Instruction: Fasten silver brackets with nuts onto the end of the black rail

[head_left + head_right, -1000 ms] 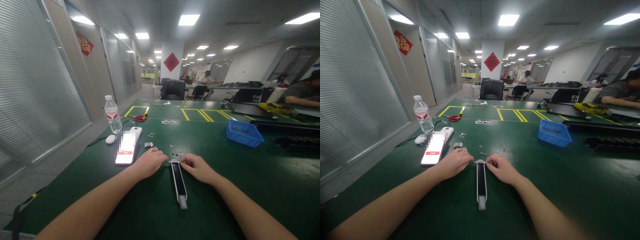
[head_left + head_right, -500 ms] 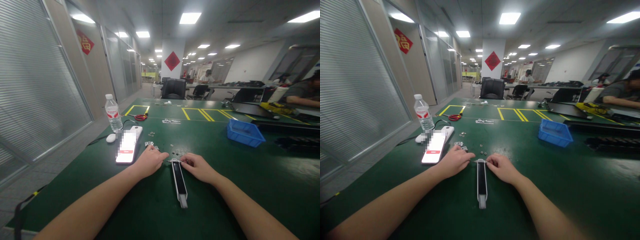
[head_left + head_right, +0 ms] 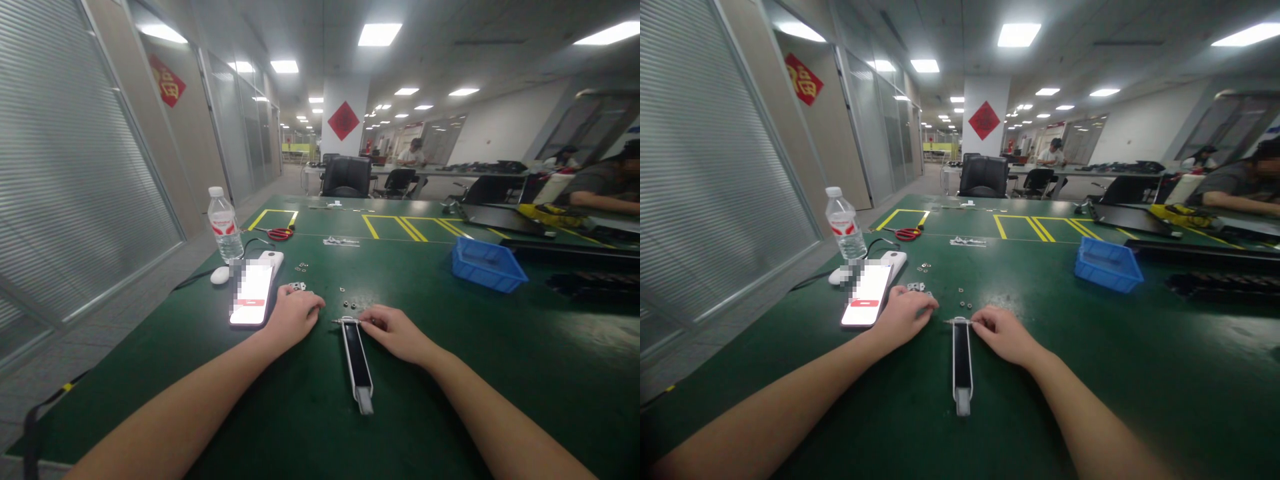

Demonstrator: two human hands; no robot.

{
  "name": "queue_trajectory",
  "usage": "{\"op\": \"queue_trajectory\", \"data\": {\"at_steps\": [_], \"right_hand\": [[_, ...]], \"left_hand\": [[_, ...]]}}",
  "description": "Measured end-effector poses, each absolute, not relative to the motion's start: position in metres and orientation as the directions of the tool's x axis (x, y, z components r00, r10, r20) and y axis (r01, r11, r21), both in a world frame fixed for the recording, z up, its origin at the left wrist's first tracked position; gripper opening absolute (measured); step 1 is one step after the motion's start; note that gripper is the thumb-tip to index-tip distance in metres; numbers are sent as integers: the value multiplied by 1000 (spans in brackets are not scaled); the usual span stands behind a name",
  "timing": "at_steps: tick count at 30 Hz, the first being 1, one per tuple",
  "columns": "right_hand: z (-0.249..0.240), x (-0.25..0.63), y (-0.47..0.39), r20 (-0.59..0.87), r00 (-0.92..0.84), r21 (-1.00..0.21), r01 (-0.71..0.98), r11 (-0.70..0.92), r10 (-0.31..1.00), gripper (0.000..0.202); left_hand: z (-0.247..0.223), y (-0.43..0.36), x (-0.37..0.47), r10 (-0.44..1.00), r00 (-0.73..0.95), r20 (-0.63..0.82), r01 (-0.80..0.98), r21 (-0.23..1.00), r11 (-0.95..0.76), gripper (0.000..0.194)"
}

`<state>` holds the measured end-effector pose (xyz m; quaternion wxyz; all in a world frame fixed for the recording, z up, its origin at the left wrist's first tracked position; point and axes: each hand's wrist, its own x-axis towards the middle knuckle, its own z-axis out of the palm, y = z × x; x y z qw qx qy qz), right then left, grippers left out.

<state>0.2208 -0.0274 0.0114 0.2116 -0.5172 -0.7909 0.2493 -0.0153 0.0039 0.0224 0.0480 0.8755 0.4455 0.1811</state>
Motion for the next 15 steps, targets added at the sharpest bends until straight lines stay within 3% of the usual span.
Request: {"op": "queue_trajectory", "data": {"at_steps": [15], "right_hand": [[10,222,-27,92,-381,-621,700,352,920,19]], "left_hand": [[27,2,-10,807,563,179,651,506,-567,14]]}}
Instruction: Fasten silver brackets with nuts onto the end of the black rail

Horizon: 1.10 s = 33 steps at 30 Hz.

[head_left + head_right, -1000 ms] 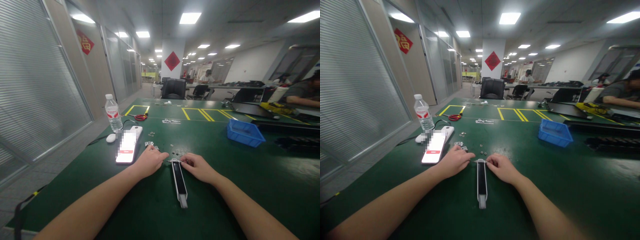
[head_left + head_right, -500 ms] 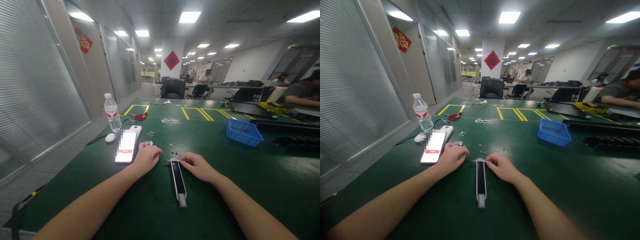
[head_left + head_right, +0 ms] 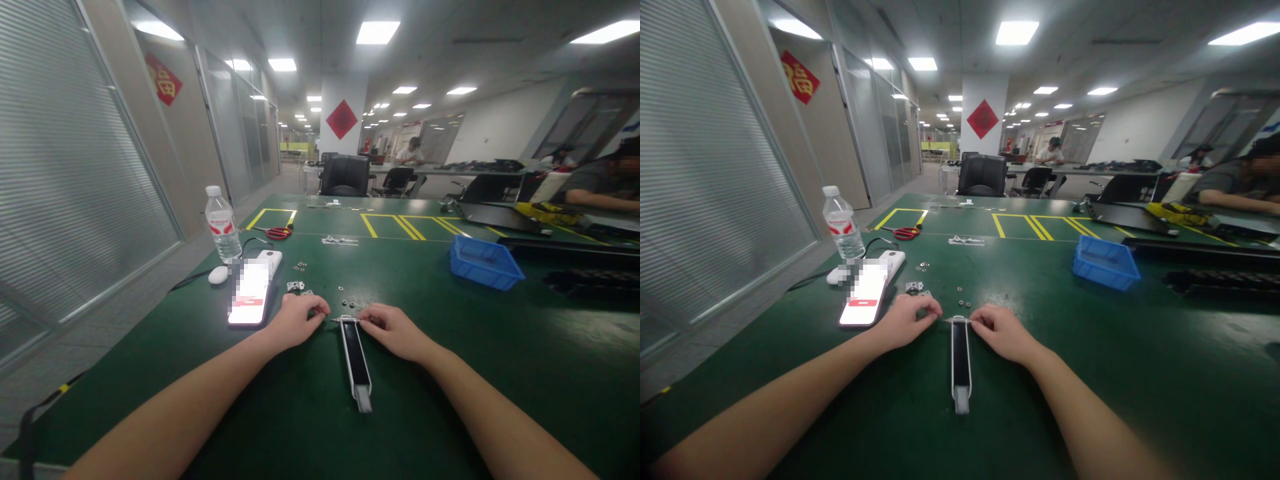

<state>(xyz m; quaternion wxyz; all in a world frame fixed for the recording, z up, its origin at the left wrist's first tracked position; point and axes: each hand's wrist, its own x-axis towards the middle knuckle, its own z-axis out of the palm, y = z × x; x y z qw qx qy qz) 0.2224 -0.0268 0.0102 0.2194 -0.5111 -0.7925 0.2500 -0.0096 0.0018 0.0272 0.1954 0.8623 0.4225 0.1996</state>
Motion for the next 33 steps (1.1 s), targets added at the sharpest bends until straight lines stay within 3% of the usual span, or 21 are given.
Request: {"op": "queue_trajectory", "data": {"at_steps": [22,33], "right_hand": [[9,221,-27,115,-390,-583,718,379,914,17],[11,220,-28,110,-391,-577,724,379,914,16]], "left_hand": [[24,-2,-7,771,619,148,625,502,-598,14],[24,-2,-7,780,587,217,614,510,-603,11]]}}
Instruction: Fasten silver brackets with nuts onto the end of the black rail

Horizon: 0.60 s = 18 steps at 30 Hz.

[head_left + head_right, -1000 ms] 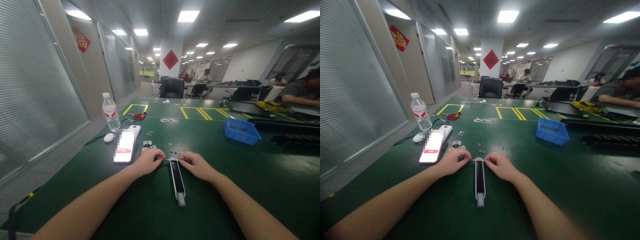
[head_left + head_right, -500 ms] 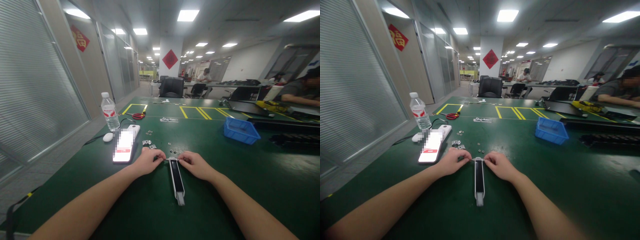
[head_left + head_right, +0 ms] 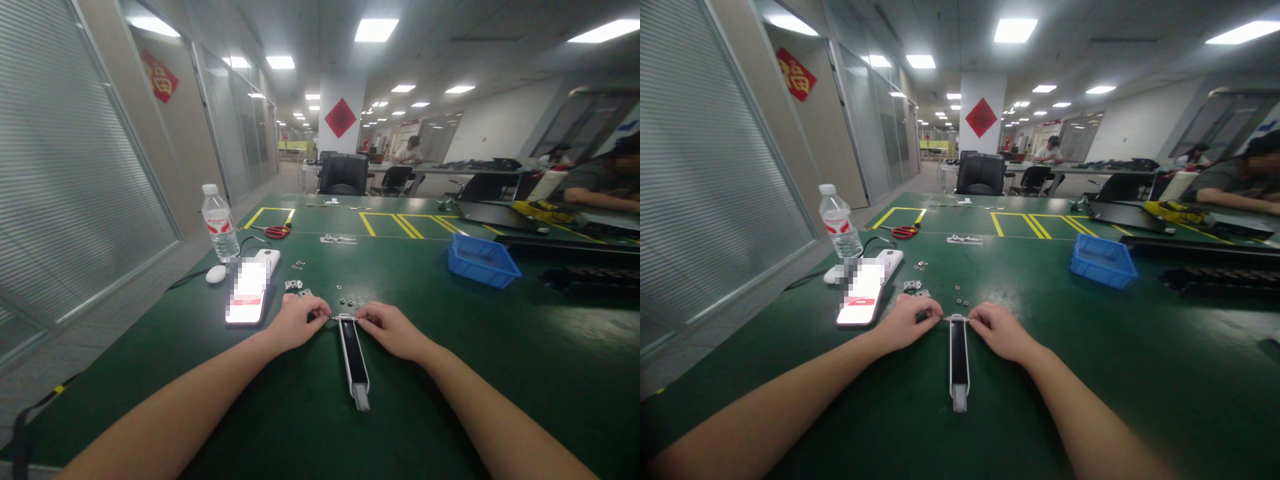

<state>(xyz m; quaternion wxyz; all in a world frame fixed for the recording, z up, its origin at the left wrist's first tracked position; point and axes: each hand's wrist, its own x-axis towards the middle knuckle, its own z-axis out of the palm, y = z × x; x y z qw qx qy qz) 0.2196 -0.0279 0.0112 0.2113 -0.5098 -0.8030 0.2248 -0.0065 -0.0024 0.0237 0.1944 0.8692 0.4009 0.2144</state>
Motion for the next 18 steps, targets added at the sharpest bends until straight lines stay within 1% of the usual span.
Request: {"op": "queue_trajectory", "data": {"at_steps": [4,9,18], "right_hand": [[9,221,-27,118,-387,-575,724,381,914,16],[7,221,-26,124,-389,-580,718,385,913,16],[7,221,-26,124,-391,-577,720,387,912,15]], "left_hand": [[24,-3,-6,787,571,234,603,530,-596,7],[23,-3,-5,773,586,244,571,552,-607,7],[18,-2,-4,774,577,259,593,519,-616,7]]}}
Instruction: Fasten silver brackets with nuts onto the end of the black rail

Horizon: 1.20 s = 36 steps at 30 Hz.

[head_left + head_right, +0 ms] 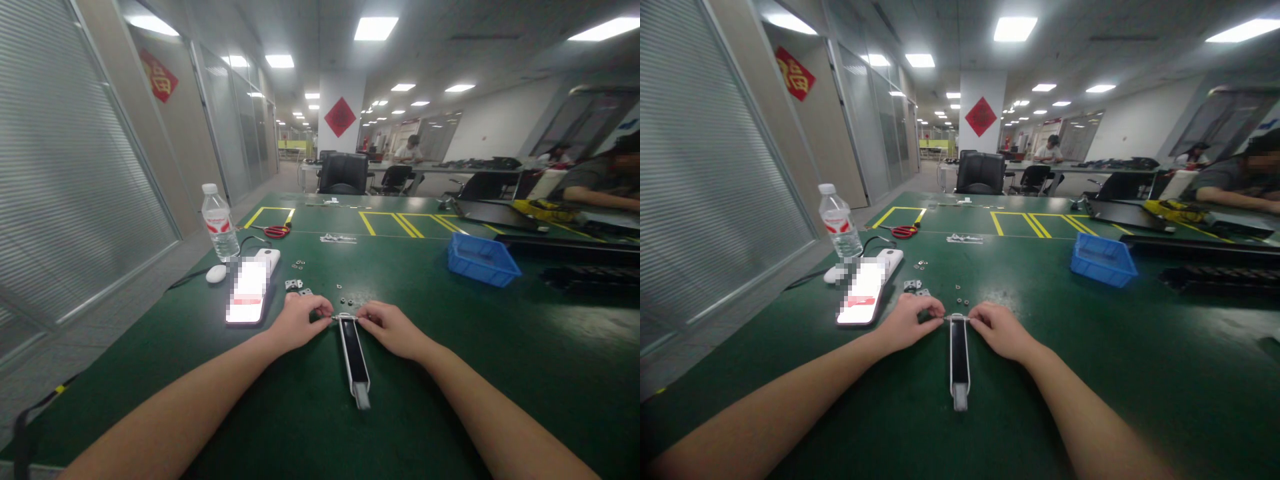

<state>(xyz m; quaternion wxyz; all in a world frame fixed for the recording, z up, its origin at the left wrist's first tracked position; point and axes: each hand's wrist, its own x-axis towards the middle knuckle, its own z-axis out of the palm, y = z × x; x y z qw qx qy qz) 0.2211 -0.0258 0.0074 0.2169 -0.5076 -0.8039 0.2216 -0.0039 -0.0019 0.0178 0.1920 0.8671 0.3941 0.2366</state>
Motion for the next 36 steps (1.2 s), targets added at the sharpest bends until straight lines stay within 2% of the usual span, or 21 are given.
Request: {"op": "queue_trajectory", "data": {"at_steps": [12,27,30,33,36], "right_hand": [[5,221,-26,136,-382,-577,720,386,914,15],[7,220,-26,138,-374,-577,722,381,917,17],[7,221,-27,112,-352,-615,710,343,929,19],[4,224,-23,84,-281,-709,658,256,956,26],[1,226,-11,116,-211,-741,632,226,971,29]], "left_hand": [[8,0,0,764,573,298,581,510,-634,11],[8,0,2,757,593,274,601,475,-642,10],[10,-1,1,756,595,272,597,481,-642,12],[11,-2,0,767,590,254,604,492,-627,20],[12,-3,-1,772,589,239,606,501,-618,29]]}}
